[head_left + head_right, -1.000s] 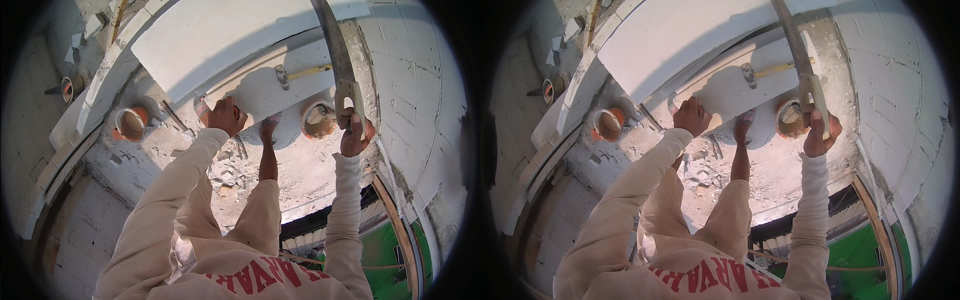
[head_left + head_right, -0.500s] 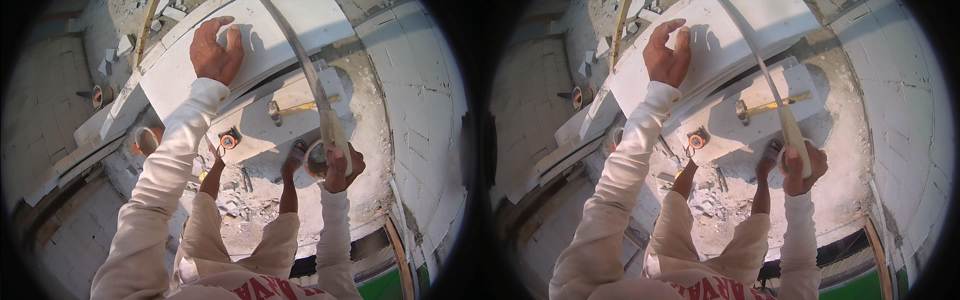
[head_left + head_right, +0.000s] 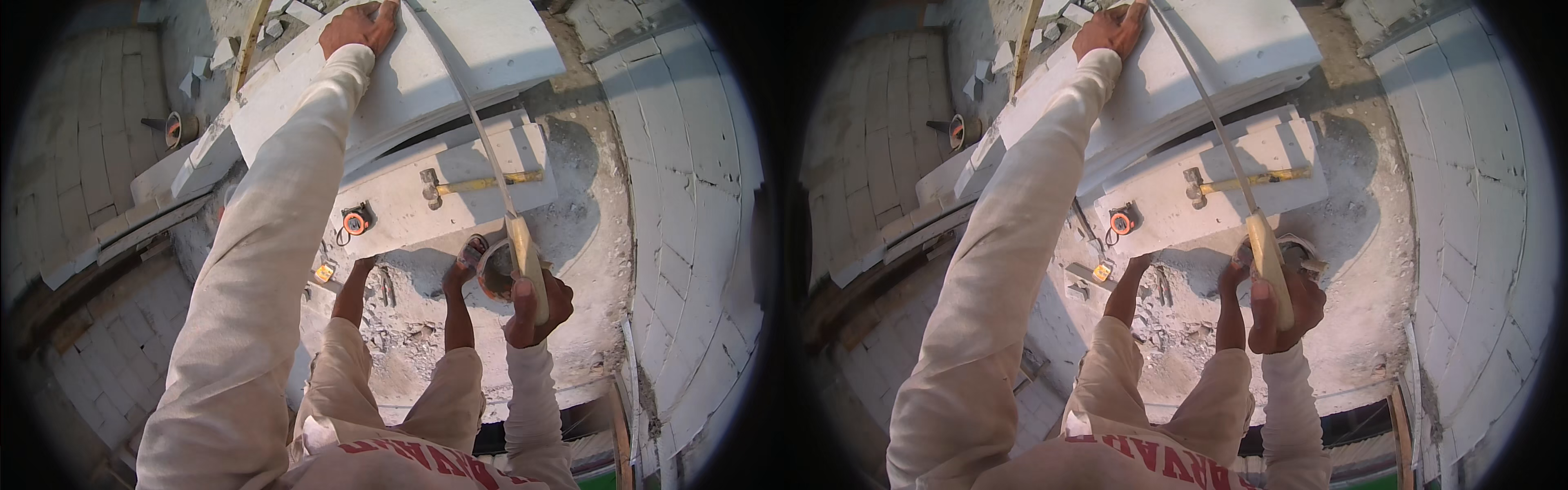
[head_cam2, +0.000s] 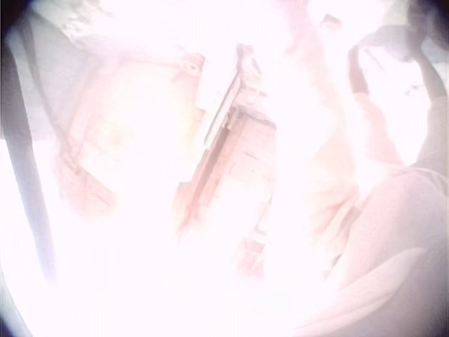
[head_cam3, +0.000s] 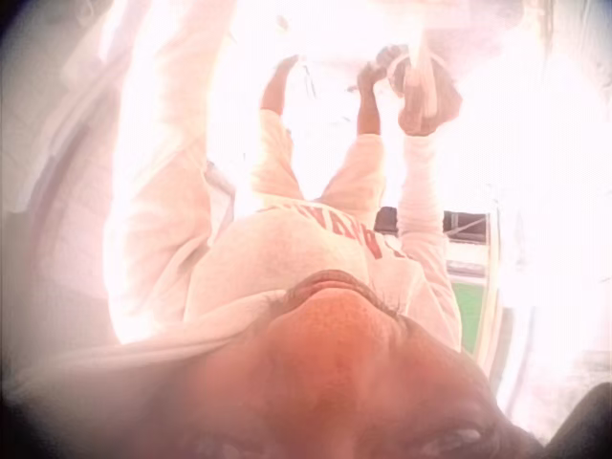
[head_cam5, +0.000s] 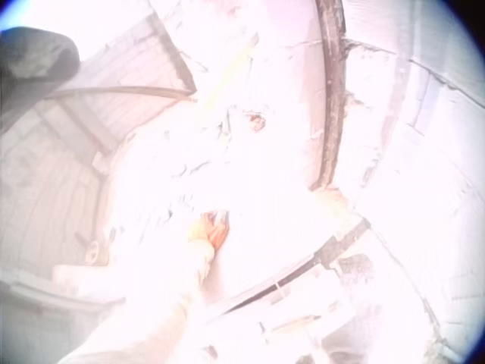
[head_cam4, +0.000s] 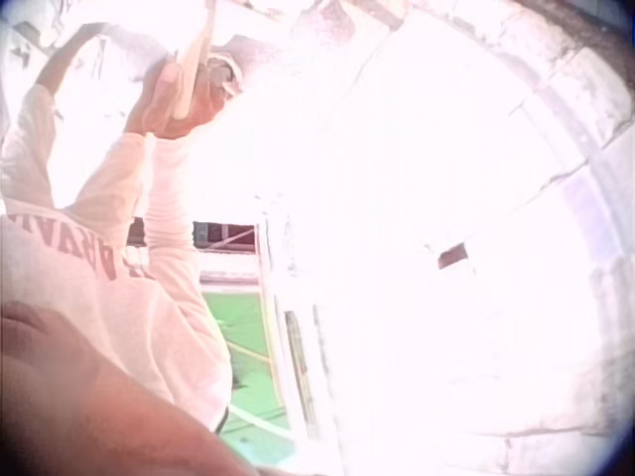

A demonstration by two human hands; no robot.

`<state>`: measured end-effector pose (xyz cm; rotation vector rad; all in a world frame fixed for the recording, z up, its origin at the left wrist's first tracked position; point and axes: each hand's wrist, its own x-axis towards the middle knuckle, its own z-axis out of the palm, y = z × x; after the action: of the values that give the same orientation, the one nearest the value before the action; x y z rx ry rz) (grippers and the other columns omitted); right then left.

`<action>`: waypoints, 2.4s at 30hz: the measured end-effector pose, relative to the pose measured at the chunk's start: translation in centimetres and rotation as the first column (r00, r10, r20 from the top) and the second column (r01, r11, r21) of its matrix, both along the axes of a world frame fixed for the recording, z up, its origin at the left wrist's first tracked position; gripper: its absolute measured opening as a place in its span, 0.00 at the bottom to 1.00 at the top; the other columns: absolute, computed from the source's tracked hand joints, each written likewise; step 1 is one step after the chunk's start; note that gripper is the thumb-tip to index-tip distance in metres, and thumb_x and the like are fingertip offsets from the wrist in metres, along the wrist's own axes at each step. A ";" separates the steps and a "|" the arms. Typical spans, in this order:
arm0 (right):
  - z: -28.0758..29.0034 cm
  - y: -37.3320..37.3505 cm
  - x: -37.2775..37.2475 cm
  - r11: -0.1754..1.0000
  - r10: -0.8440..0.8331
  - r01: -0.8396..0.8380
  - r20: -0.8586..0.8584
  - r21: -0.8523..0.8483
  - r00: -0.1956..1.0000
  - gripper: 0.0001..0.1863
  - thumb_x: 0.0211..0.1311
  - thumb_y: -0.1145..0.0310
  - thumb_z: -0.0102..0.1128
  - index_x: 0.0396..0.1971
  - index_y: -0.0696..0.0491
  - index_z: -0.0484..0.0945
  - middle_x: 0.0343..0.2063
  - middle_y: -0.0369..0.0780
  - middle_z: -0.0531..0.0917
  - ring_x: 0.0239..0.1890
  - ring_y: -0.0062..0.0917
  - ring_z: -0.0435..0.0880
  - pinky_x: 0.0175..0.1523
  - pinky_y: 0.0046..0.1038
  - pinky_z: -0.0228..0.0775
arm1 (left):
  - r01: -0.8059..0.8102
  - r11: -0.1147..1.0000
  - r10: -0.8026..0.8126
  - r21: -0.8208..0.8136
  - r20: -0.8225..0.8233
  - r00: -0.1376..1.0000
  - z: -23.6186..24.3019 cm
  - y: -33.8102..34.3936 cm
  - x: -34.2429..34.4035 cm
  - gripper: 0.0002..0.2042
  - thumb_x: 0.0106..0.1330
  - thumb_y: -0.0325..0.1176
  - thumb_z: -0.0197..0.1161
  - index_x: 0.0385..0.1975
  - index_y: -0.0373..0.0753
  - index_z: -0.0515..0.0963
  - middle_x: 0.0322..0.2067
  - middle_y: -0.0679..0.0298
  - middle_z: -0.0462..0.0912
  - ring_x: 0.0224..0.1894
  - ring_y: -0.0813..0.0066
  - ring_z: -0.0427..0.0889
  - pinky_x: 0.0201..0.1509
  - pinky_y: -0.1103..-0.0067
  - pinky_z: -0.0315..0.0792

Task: The person measures and cuts a white tile, applies mortar to the wall, and secures the tile in place using a hammer. The person repeats the process for additional tiles, ensuring alignment and proper adhesion.

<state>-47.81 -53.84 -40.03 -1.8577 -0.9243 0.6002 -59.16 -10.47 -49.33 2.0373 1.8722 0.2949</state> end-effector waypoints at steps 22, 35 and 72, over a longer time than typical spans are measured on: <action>-2.3 6.5 0.8 0.977 0.123 -0.126 0.025 0.173 0.992 0.17 0.64 0.61 0.58 0.27 0.61 0.81 0.17 0.43 0.81 0.16 0.32 0.78 0.24 0.30 0.68 | 0.045 0.998 -0.052 -0.044 -0.189 0.981 1.5 0.5 0.3 0.39 0.70 0.70 0.44 0.61 0.40 0.80 0.56 0.44 0.83 0.62 0.44 0.79 0.68 0.59 0.69; -3.1 7.1 0.6 0.984 0.148 -0.163 0.173 0.074 0.974 0.21 0.63 0.60 0.59 0.35 0.67 0.84 0.20 0.48 0.84 0.20 0.37 0.85 0.29 0.30 0.76 | 0.032 0.999 -0.036 -0.024 -0.175 0.984 1.6 0.8 0.9 0.34 0.70 0.66 0.50 0.59 0.43 0.82 0.52 0.43 0.85 0.59 0.45 0.82 0.65 0.60 0.72; 9.9 21.1 -1.3 0.971 0.003 -0.049 -0.193 -0.234 0.981 0.20 0.71 0.62 0.59 0.27 0.65 0.82 0.17 0.41 0.83 0.21 0.20 0.79 0.29 0.27 0.71 | 0.117 0.992 -0.120 0.052 0.049 0.992 3.3 0.8 -0.6 0.24 0.73 0.54 0.48 0.42 0.46 0.90 0.34 0.49 0.88 0.39 0.50 0.87 0.54 0.60 0.76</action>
<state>-49.07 -32.74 -30.14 -1.9596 -0.7768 0.9230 -59.80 -9.66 -46.01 2.1417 1.7213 0.3618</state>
